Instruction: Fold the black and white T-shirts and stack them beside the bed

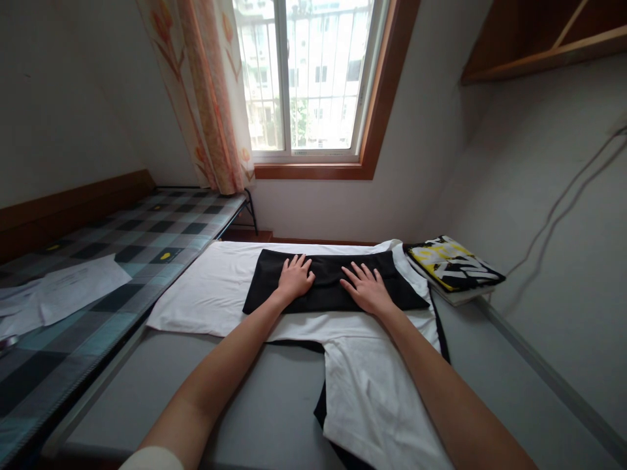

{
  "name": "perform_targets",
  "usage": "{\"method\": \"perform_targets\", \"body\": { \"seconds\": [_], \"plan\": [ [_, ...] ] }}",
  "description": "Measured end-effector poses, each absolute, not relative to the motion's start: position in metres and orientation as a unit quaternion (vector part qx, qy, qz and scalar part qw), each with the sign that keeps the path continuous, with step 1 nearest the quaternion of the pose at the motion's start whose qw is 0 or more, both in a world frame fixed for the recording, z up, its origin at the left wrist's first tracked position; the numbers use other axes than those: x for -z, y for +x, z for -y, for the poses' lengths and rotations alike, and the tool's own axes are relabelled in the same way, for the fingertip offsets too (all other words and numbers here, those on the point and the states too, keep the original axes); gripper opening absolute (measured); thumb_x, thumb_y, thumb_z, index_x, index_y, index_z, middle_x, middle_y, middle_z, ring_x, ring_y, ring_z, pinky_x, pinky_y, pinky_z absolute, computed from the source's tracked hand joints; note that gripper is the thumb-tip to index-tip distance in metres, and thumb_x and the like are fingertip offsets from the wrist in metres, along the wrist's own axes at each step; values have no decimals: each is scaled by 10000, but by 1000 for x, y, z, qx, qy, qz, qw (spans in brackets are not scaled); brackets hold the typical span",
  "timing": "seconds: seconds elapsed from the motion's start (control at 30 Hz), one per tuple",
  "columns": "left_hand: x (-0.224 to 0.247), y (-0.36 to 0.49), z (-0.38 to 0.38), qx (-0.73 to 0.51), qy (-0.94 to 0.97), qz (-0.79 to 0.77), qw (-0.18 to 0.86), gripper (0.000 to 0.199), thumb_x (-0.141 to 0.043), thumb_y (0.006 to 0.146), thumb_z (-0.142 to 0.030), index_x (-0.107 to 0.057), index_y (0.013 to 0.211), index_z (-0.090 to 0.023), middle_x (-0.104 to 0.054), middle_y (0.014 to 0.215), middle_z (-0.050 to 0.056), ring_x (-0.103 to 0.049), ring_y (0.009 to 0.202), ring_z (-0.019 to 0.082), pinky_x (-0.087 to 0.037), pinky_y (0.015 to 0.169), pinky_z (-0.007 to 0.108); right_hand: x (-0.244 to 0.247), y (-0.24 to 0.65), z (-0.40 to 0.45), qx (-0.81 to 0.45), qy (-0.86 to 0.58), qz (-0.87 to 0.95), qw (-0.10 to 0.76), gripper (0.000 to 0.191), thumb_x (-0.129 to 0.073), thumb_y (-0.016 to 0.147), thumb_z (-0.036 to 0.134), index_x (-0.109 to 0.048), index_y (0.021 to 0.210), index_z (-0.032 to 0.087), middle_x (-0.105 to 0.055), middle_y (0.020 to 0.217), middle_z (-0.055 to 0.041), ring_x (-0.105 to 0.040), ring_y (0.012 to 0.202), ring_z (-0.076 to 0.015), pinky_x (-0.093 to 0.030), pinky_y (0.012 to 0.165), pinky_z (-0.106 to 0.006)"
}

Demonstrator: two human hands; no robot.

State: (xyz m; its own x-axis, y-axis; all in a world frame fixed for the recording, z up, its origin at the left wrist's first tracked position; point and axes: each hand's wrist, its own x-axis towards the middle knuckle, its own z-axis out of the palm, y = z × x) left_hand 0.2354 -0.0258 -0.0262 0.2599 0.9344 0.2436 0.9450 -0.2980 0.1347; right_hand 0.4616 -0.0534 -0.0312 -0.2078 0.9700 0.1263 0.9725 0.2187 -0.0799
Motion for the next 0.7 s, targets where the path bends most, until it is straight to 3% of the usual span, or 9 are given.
{"method": "perform_targets", "body": {
  "seconds": [0.13, 0.27, 0.43, 0.7],
  "plan": [
    [26, 235, 26, 150, -794, 589, 15, 506, -385, 920, -352, -507, 1385, -196, -412, 1503, 89, -342, 1395, 276, -247, 1147, 469, 30, 475, 49, 11, -680, 731, 55, 621, -171, 960, 600, -330, 1494, 325, -270, 1579, -19, -208, 1446, -280, -142, 1151, -531],
    [28, 234, 25, 157, -794, 588, 10, 500, -390, 918, -349, -515, 1377, -194, -418, 1499, 93, -349, 1389, 279, -247, 1145, 477, 28, 496, 48, 38, -732, 676, 74, 587, -221, 966, 564, -407, 1458, 303, -356, 1540, -52, -306, 1394, -294, -214, 1118, -516],
    [30, 234, 23, 167, -794, 584, 1, 498, -399, 917, -350, -520, 1372, -190, -415, 1499, 104, -343, 1392, 287, -234, 1146, 492, 16, 521, 49, 84, -777, 619, 83, 587, -371, 934, 537, -524, 1354, 156, -532, 1354, -195, -467, 1235, -357, -342, 996, -513],
    [29, 234, 24, 166, -795, 583, 2, 497, -405, 911, -348, -533, 1360, -181, -416, 1497, 114, -345, 1393, 292, -245, 1140, 505, -4, 552, 23, -97, -828, 545, 93, 627, -594, 770, 623, -628, 1152, 128, -644, 1127, -188, -598, 1081, -355, -471, 869, -456]
  ]
}}
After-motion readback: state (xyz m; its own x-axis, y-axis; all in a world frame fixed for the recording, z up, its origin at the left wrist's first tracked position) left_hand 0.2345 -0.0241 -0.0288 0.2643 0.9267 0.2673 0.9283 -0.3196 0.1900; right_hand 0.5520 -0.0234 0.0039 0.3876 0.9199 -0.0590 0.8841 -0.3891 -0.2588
